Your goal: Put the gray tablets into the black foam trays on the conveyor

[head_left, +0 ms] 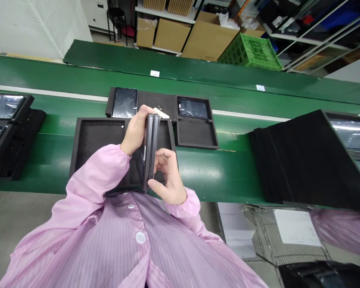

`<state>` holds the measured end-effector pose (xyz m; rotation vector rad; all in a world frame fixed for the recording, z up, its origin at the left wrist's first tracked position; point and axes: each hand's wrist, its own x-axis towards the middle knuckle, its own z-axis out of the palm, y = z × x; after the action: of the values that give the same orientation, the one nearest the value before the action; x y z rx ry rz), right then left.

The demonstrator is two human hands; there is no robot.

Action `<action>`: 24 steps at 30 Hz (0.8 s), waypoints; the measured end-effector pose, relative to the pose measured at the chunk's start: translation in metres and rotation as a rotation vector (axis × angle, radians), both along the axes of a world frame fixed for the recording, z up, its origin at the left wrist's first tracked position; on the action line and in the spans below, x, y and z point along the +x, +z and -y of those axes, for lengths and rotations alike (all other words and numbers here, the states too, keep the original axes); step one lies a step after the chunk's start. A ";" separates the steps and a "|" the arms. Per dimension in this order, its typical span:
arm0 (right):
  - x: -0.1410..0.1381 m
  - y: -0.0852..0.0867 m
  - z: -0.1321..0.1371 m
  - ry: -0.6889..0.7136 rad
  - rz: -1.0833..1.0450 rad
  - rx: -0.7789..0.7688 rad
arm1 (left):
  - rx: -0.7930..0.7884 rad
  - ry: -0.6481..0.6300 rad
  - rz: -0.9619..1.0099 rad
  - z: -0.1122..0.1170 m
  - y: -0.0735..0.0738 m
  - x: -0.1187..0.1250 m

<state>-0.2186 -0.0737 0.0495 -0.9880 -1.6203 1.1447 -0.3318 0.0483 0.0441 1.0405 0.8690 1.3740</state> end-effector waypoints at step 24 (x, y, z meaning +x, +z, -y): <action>-0.013 0.004 0.004 -0.174 0.141 -0.115 | -0.144 0.215 0.059 0.005 -0.039 0.002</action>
<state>-0.2316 -0.0778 0.0539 -1.2838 -1.5564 1.0789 -0.3300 0.0436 0.0047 0.8100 1.0432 1.4889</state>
